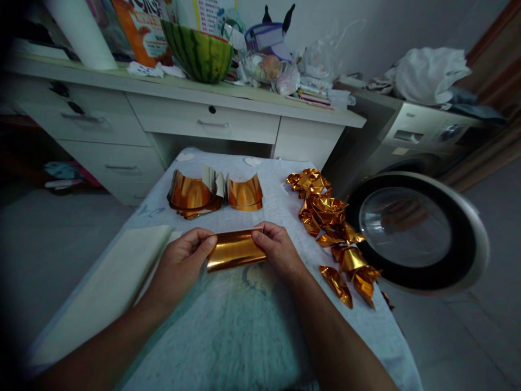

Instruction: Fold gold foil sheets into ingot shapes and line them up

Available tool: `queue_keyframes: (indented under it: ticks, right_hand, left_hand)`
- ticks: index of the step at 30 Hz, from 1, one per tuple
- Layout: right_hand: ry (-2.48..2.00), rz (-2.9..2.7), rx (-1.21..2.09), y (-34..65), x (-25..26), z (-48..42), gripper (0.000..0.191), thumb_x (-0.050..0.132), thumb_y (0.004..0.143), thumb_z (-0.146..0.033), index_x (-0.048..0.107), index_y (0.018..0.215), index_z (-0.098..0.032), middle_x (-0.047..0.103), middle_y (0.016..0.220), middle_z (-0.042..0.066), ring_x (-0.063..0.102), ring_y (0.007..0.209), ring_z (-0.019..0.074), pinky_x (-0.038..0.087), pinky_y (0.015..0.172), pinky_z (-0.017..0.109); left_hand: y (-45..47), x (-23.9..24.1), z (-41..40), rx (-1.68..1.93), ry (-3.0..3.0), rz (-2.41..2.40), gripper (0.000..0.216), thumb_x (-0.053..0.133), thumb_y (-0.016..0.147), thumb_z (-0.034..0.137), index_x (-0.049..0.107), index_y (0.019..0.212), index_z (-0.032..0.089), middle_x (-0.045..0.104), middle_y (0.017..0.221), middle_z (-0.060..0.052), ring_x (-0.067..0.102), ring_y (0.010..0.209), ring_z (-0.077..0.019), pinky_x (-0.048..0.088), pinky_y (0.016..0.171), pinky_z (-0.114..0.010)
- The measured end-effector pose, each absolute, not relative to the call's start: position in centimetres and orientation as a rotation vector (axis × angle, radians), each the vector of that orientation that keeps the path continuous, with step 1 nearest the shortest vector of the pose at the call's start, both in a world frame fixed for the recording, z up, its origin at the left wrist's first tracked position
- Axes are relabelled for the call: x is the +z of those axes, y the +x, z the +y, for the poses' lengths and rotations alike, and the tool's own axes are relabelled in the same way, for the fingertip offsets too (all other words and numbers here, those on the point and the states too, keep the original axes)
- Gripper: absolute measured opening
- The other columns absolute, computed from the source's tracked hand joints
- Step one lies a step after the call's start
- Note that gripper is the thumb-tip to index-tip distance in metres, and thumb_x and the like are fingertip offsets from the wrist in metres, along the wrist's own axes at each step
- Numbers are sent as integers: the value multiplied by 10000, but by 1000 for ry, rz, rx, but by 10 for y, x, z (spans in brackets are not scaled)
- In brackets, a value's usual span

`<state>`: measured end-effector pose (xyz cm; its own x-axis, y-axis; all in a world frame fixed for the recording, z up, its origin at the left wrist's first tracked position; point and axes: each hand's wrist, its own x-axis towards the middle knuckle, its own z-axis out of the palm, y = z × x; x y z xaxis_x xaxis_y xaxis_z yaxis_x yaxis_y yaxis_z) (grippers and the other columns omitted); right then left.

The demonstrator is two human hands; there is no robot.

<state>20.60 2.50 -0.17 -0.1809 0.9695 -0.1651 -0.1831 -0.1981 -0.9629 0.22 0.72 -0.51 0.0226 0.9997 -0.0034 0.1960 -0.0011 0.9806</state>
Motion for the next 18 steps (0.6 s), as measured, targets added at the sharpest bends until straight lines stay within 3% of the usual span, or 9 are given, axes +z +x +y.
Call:
queue_keyframes:
  ticks: [18]
  right_hand:
    - [-1122, -1143, 1496, 207, -5, 25, 327, 734, 757, -464, 600, 718, -169, 527, 609, -41, 449, 530, 86, 323, 511, 208]
  left_hand:
    - [2, -2, 7, 1088, 1396, 1341, 227, 549, 907, 423, 597, 831, 214, 599, 719, 30, 564, 676, -144, 415, 608, -249]
